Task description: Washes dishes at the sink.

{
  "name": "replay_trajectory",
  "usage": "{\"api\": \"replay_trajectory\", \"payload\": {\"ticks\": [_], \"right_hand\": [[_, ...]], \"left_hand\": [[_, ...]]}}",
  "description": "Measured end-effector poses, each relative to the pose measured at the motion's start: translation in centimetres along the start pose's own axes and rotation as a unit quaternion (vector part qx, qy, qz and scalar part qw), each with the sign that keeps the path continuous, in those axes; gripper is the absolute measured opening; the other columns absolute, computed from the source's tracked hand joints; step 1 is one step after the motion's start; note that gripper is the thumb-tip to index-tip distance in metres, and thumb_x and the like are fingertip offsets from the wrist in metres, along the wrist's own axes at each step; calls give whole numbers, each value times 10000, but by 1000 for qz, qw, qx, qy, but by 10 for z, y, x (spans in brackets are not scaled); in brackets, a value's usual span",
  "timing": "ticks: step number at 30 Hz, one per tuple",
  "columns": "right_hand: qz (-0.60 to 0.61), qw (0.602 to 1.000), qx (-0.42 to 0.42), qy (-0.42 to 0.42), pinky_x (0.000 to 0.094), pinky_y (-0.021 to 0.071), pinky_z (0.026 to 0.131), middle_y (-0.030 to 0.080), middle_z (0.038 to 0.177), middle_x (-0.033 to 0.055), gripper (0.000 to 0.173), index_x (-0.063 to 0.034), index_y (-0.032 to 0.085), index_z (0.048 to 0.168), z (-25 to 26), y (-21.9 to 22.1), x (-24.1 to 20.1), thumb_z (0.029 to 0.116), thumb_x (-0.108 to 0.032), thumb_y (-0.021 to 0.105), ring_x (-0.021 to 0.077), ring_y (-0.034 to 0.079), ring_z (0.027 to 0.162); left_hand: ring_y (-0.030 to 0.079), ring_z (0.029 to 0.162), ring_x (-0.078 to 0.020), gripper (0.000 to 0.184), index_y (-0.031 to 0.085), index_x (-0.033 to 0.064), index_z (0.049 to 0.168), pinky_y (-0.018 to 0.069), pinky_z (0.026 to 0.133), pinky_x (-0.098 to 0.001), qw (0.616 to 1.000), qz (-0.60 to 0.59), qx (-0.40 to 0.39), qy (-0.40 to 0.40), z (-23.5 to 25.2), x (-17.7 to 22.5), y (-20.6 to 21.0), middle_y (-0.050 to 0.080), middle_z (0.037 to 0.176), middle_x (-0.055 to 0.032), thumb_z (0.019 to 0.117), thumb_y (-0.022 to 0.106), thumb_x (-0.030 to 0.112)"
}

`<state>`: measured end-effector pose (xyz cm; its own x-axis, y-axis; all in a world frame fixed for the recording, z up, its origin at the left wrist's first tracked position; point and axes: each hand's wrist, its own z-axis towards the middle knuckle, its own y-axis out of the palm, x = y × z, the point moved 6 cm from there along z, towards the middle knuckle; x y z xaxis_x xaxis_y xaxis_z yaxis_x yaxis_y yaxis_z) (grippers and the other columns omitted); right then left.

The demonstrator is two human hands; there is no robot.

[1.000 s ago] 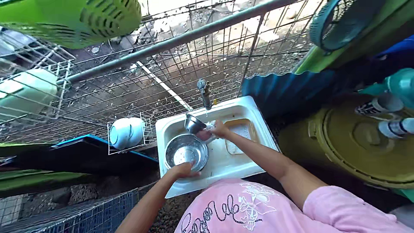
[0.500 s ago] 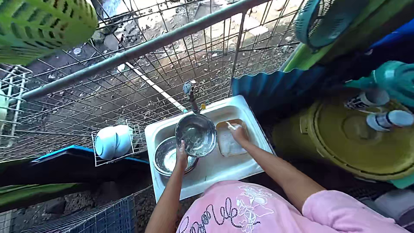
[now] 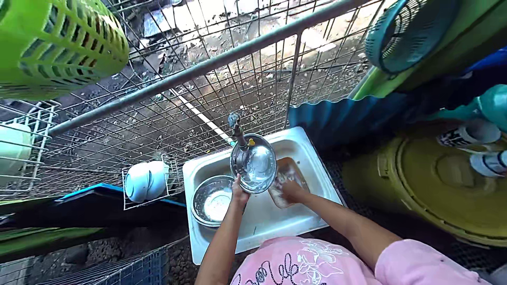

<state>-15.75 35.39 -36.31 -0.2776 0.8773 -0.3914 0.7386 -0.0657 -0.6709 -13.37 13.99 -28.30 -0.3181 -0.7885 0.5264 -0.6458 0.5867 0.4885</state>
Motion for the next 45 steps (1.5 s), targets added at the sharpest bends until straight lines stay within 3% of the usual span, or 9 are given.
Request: {"api": "replay_trajectory", "payload": {"ticks": [7, 10, 16, 23, 29, 32, 36, 41, 45], "right_hand": [[-30, 997, 34, -60, 651, 56, 1256, 266, 1664, 247, 673, -8, 405, 1558, 3, -6, -7, 1008, -361, 566, 437, 141, 1572], [47, 997, 52, 25, 655, 236, 1216, 364, 1600, 289, 536, 20, 407, 1543, 4, -32, 9, 1034, -106, 513, 488, 279, 1512], [425, 862, 266, 78, 460, 512, 976, 704, 1081, 244, 428, 104, 686, 1112, -17, -112, -33, 1021, -311, 631, 297, 674, 1024], [487, 834, 103, -238, 393, 488, 1058, 621, 1335, 233, 452, 89, 497, 1411, -35, -77, -232, 1042, -172, 475, 231, 627, 1192], [-129, 956, 22, -262, 695, 337, 1127, 534, 1463, 285, 516, 15, 559, 1425, -15, -82, -165, 1026, -312, 582, 483, 441, 1413], [-82, 958, 125, -244, 583, 215, 1248, 358, 1639, 196, 615, -29, 377, 1577, -3, -101, -182, 1049, -326, 483, 366, 278, 1546], [131, 935, 50, -326, 552, 294, 1231, 447, 1585, 194, 558, -29, 423, 1555, -35, -68, -230, 1081, -323, 458, 334, 417, 1480], [-157, 954, 74, -246, 654, 235, 1213, 436, 1578, 232, 616, -9, 512, 1481, -25, -109, -166, 1008, -397, 580, 436, 353, 1491], [-5, 964, 85, -251, 561, 259, 1237, 410, 1590, 246, 760, 32, 386, 1551, -19, -103, -203, 1026, -507, 495, 370, 352, 1509]], "left_hand": [[556, 1253, -218, 479, 280, -11, 1540, 479, 1043, -392, 973, 157, 66, 154, -30, 37, -16, 483, 1454, -219, 1137, 274, 248], [230, 1538, -275, 592, 108, -90, 1591, 194, 1251, -344, 898, 327, 20, 294, -61, 67, -13, 140, 1660, -293, 1074, 297, 128], [358, 1455, -426, 639, 278, -194, 1500, 277, 1216, -425, 727, 466, 28, 503, -95, 76, -18, 342, 1519, -414, 971, 433, 129], [333, 1486, -276, 634, 154, -109, 1576, 258, 1226, -343, 884, 251, 54, 391, -85, 38, -28, 274, 1612, -301, 1021, 360, 117], [379, 1457, -272, 541, 181, 8, 1610, 343, 1180, -427, 951, 193, 125, 208, -96, 54, -67, 281, 1626, -241, 1127, 306, 218], [532, 1274, -268, 521, 217, 69, 1600, 481, 1021, -443, 967, 185, 98, 143, -101, 36, -44, 426, 1513, -236, 1136, 296, 293], [509, 1289, -214, 533, 217, -45, 1563, 437, 1082, -376, 952, 174, 59, 245, -89, 53, -33, 430, 1483, -259, 1114, 216, 243], [485, 1357, -253, 518, 294, -5, 1565, 423, 1108, -434, 958, 207, 84, 179, -95, 67, -53, 407, 1545, -242, 1132, 296, 279], [597, 1120, -173, 492, 345, -5, 1513, 517, 936, -361, 971, 170, 30, 165, -93, 44, -19, 556, 1346, -193, 1138, 255, 299]]}}
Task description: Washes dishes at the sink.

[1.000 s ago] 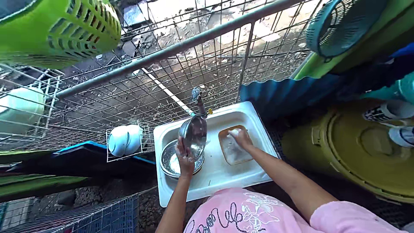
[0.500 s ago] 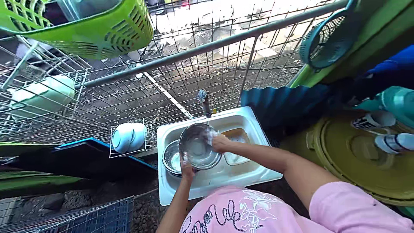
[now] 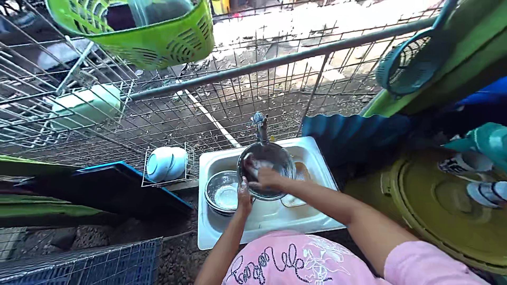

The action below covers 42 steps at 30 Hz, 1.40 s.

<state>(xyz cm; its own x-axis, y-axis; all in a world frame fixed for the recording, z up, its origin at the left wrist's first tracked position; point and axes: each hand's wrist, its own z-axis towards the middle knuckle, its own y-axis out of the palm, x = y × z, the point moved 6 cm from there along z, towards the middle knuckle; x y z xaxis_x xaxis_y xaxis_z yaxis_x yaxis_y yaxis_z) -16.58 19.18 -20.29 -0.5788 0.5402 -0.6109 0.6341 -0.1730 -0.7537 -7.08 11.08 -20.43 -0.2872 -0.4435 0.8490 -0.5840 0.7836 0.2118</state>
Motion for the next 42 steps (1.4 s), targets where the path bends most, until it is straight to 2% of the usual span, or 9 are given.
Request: {"api": "replay_trajectory", "payload": {"ticks": [3, 7, 11, 13, 20, 24, 30, 35, 42], "right_hand": [[118, 987, -39, -105, 553, 338, 1206, 437, 1582, 222, 748, 6, 378, 1566, -14, 21, -37, 955, -289, 690, 355, 432, 1466], [-126, 973, -138, -138, 677, 489, 972, 655, 1257, 279, 431, 37, 668, 1245, -36, 22, -8, 830, -16, 769, 485, 616, 1192], [-45, 997, -60, 10, 630, 452, 1054, 651, 1263, 302, 408, 84, 633, 1272, -16, 4, -42, 926, -128, 672, 461, 609, 1226], [-2, 1000, -2, -16, 589, 428, 1116, 635, 1325, 286, 454, 69, 617, 1333, -19, 10, -51, 921, -113, 672, 436, 580, 1290], [-166, 972, -164, -11, 627, 450, 1065, 646, 1275, 310, 375, 53, 610, 1343, -26, 3, -14, 988, -63, 573, 476, 604, 1240], [-44, 998, -45, -6, 635, 452, 1061, 650, 1271, 326, 449, 97, 567, 1376, -27, 8, -56, 964, -71, 630, 484, 623, 1212], [-214, 955, -197, -57, 660, 469, 1027, 668, 1249, 298, 396, 3, 626, 1362, -27, 11, -10, 971, -50, 595, 486, 628, 1198], [-65, 985, -142, -77, 659, 474, 1019, 667, 1215, 333, 520, 91, 529, 1415, -28, 15, -50, 989, -185, 640, 498, 650, 1150], [-308, 945, -93, -62, 658, 73, 1248, 382, 1591, 294, 703, 64, 450, 1506, -7, -18, 30, 1042, -462, 494, 466, 246, 1537]], "left_hand": [[603, 993, -140, 468, 407, -65, 1422, 524, 877, -331, 999, 0, 29, 37, 19, 20, -16, 589, 1171, -164, 1135, 241, 266], [518, 1316, -265, 489, 354, -7, 1532, 445, 1079, -443, 999, 23, 36, -5, 27, 31, -45, 466, 1497, -232, 1120, 358, 258], [555, 1192, -267, 516, 268, -15, 1562, 484, 980, -426, 998, -22, 57, 24, 9, -1, -7, 492, 1427, -256, 1120, 325, 244], [415, 1410, -306, 570, 134, 38, 1625, 357, 1150, -459, 999, -39, 33, 11, 8, 9, -1, 313, 1605, -254, 1135, 272, 294], [548, 1239, -375, 584, 240, 29, 1593, 482, 993, -523, 998, -24, 47, -22, -6, 12, -13, 458, 1470, -302, 1108, 430, 294], [334, 1491, -353, 576, 178, -28, 1607, 259, 1228, -484, 997, -20, 53, 56, -7, 9, 1, 283, 1621, -289, 1136, 285, 285], [438, 1398, -412, 614, 149, 143, 1643, 428, 1054, -610, 997, -32, 64, -25, -5, 11, -29, 314, 1610, -257, 1117, 393, 343], [248, 1534, -313, 570, 178, -8, 1614, 202, 1252, -459, 984, -94, 112, 98, -4, -2, -12, 209, 1664, -243, 1123, 332, 238], [480, 1349, -377, 550, 264, 47, 1594, 431, 1065, -557, 996, -89, 6, -20, -22, -15, -6, 404, 1536, -276, 1126, 355, 321]]}}
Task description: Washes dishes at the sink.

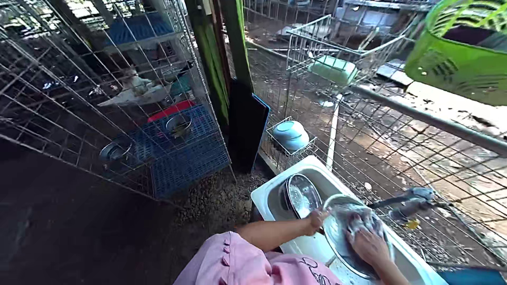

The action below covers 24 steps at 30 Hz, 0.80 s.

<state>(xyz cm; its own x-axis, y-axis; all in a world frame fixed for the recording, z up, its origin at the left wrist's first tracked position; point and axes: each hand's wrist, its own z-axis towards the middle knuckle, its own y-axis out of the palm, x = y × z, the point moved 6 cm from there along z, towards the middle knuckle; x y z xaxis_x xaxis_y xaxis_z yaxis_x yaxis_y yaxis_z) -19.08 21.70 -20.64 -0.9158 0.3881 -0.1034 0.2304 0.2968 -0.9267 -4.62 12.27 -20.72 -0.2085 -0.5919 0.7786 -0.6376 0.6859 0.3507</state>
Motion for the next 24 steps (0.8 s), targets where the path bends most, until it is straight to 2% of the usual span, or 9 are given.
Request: {"api": "replay_trajectory", "payload": {"ticks": [2, 4, 6, 8, 11, 14, 17, 20, 24], "right_hand": [[185, 979, 77, -33, 575, 219, 1249, 458, 1519, 327, 632, 137, 477, 1444, 9, -4, -35, 1059, -363, 495, 432, 374, 1483], [423, 900, 92, -61, 412, 437, 1132, 575, 1366, 274, 634, 157, 453, 1409, 4, 2, -70, 1018, -341, 434, 281, 564, 1297], [401, 911, 3, -97, 493, 385, 1172, 551, 1430, 305, 645, 150, 455, 1440, -12, 5, -78, 1029, -346, 434, 359, 531, 1361], [179, 974, -62, -121, 595, 268, 1230, 503, 1542, 197, 559, 5, 542, 1465, -16, 13, -53, 1066, -375, 444, 372, 417, 1478], [-8, 999, -3, -44, 692, 78, 1237, 380, 1625, 207, 656, -46, 513, 1506, -1, 11, -4, 1023, -491, 521, 427, 229, 1553], [116, 991, 64, -19, 652, 96, 1246, 254, 1648, 302, 781, 58, 361, 1557, 13, -5, -29, 1025, -504, 470, 457, 157, 1563], [347, 935, 31, -72, 594, 297, 1207, 442, 1538, 308, 710, 93, 430, 1498, 1, -10, -74, 1004, -417, 417, 432, 409, 1457], [193, 973, -62, -113, 593, 296, 1218, 495, 1555, 176, 554, -46, 557, 1469, -12, -4, -57, 1068, -403, 421, 372, 427, 1471], [23, 999, -33, 4, 632, 46, 1265, 291, 1667, 207, 849, -41, 416, 1564, 7, -9, -9, 999, -675, 412, 407, 143, 1580]], "left_hand": [[551, 1234, -342, 547, 283, 44, 1578, 479, 988, -519, 1000, -26, -11, -3, 5, -5, 15, 481, 1447, -270, 1128, 319, 353], [518, 1274, -336, 542, 273, 0, 1574, 440, 1047, -497, 999, -38, 1, 23, 8, 6, 11, 449, 1476, -287, 1131, 298, 311], [420, 1408, -341, 559, 253, 10, 1595, 350, 1155, -509, 998, -33, 31, 50, 9, 22, -11, 366, 1570, -271, 1124, 339, 298], [313, 1498, -335, 567, 237, 74, 1619, 280, 1202, -544, 998, -26, 43, 48, 7, 34, -32, 281, 1642, -216, 1119, 367, 308], [363, 1464, -341, 588, 156, 202, 1649, 355, 1136, -567, 1000, -22, -4, -19, 4, 20, -23, 273, 1647, -195, 1120, 349, 371], [548, 1239, -307, 564, 224, 147, 1614, 480, 973, -495, 996, -48, -35, -59, 4, 4, 7, 461, 1483, -222, 1124, 283, 420], [599, 1033, -214, 494, 409, 73, 1490, 508, 877, -407, 997, -64, 13, -30, 13, 25, 0, 593, 1246, -160, 1125, 307, 389], [510, 1325, -293, 531, 291, 117, 1598, 439, 1078, -499, 997, -67, 24, -7, 13, 47, -31, 456, 1517, -208, 1123, 331, 351], [556, 1271, -285, 550, 195, 193, 1630, 488, 1013, -463, 997, -49, -13, -64, 4, 30, -16, 467, 1506, -200, 1128, 296, 394]]}}
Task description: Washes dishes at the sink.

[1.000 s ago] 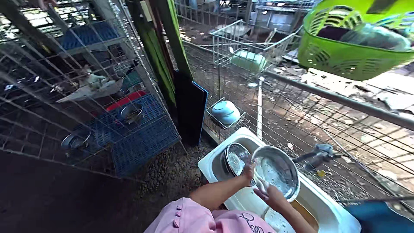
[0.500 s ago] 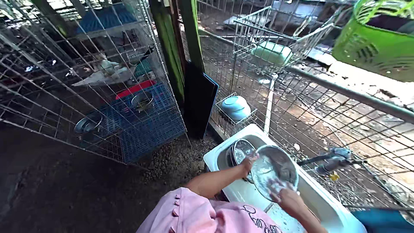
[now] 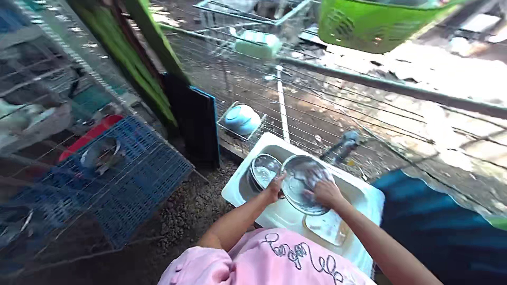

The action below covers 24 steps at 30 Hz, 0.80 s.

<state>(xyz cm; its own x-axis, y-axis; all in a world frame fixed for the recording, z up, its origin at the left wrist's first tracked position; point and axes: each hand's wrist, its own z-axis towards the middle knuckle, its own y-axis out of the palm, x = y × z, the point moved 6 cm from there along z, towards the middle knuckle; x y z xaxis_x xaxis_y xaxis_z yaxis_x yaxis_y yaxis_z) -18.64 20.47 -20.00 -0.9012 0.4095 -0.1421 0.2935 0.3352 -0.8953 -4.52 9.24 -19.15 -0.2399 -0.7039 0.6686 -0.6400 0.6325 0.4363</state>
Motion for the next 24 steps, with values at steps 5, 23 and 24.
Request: {"api": "replay_trajectory", "payload": {"ticks": [5, 23, 24], "right_hand": [[370, 920, 86, -97, 532, 274, 1238, 438, 1574, 240, 818, 38, 379, 1554, 0, -2, -66, 917, -372, 687, 355, 390, 1488], [278, 884, 375, -42, 644, 339, 1155, 513, 1436, 365, 936, 118, 603, 1305, -41, -66, -66, 899, -718, 490, 522, 451, 1387], [284, 880, 378, -43, 640, 324, 1161, 511, 1433, 374, 959, 147, 540, 1364, -39, -63, -78, 912, -695, 452, 512, 457, 1387]], "left_hand": [[652, 846, -170, 510, 496, 37, 1346, 563, 768, -367, 1000, 10, -9, -7, 14, 1, 13, 662, 1001, -104, 1124, 253, 427], [636, 1182, -373, 318, 654, -133, 1198, 455, 1084, -496, 870, 393, -57, 293, 9, 60, 28, 673, 1197, -298, 1047, 474, 80], [621, 1210, -390, 318, 640, -131, 1230, 440, 1100, -510, 873, 398, -50, 277, -1, 61, 32, 660, 1228, -305, 1053, 473, 75]]}}
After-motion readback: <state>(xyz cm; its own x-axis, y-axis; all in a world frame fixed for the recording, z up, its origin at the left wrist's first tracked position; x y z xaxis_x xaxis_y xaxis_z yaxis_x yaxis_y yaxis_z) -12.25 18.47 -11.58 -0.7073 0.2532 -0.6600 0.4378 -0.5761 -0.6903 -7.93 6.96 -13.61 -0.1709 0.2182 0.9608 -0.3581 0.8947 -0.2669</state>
